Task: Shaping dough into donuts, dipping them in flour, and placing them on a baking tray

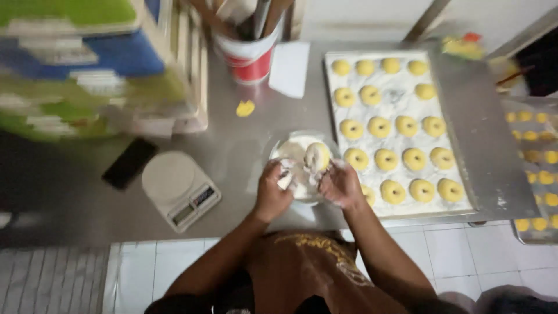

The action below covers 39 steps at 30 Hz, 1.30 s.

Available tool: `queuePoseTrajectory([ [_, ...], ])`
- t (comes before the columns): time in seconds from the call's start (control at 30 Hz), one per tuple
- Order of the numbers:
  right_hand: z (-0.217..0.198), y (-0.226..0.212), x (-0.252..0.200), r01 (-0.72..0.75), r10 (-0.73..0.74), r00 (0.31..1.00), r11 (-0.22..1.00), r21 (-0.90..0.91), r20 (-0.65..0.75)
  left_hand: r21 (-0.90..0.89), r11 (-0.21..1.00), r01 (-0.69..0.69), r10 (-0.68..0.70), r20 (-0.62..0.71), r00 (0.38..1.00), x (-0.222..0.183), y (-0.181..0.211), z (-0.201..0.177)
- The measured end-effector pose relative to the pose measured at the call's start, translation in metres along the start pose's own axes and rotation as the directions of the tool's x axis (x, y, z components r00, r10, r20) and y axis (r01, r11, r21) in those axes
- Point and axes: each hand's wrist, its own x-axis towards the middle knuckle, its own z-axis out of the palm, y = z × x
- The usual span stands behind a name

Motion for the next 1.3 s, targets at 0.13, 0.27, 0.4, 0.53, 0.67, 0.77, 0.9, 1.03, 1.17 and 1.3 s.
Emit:
queuePoseTrajectory([
  [0.13, 0.111, 0.011, -0.058, 0.295, -0.285, 0.946, 0.955, -0.044, 0.155, -0.187, 0.971, -0.148, 0.157, 0.034, 0.987, 0.029, 0.05, 0.019],
  [0.27, 0.134, 0.003, -0.076, 0.452, -0.542, 0.779, 0.137, -0.882, 0.315, -0.371, 0.928, -0.03, 0.016, -0.04, 0.999, 0.038, 0.048, 0.045],
  [0.4, 0.135, 0.004, -0.085, 0.51, -0.496, 0.635, -0.306, -0.804, 0.592, -0.51, 0.853, 0.112, -0.169, -0.068, 0.983, 0.031, 0.028, 0.065],
  [0.53, 0.151, -0.017, -0.09, 0.361, -0.449, 0.574, -0.612, -0.704, 0.685, -0.473, 0.866, 0.16, -0.243, -0.121, 0.962, 0.032, 0.022, 0.081],
  [0.67, 0.142, -0.049, -0.087, 0.559, -0.31, 0.579, -0.523, -0.643, 0.754, -0.749, 0.605, 0.27, -0.378, 0.028, 0.925, 0.022, 0.037, 0.09],
  [0.77, 0.144, -0.072, -0.085, 0.666, -0.204, 0.578, -0.441, -0.602, 0.79, -0.795, 0.561, 0.232, -0.365, 0.014, 0.931, 0.018, 0.042, 0.093],
  [0.9, 0.138, -0.083, -0.092, 0.653, -0.12, 0.576, -0.527, -0.543, 0.809, -0.609, 0.786, 0.103, -0.163, -0.044, 0.986, 0.018, 0.059, 0.087],
  [1.03, 0.139, -0.081, -0.098, 0.673, -0.105, 0.517, -0.564, -0.479, 0.849, -0.526, 0.829, 0.189, -0.22, 0.004, 0.976, 0.022, 0.07, 0.09],
  [1.17, 0.142, -0.086, -0.095, 0.672, -0.129, 0.432, -0.613, -0.414, 0.892, -0.761, 0.645, 0.072, -0.115, -0.003, 0.993, 0.013, 0.002, 0.097],
  [1.3, 0.159, -0.075, -0.107, 0.679, -0.19, 0.487, -0.532, -0.506, 0.852, -0.733, 0.681, -0.001, 0.013, 0.011, 1.0, 0.003, -0.12, 0.081],
])
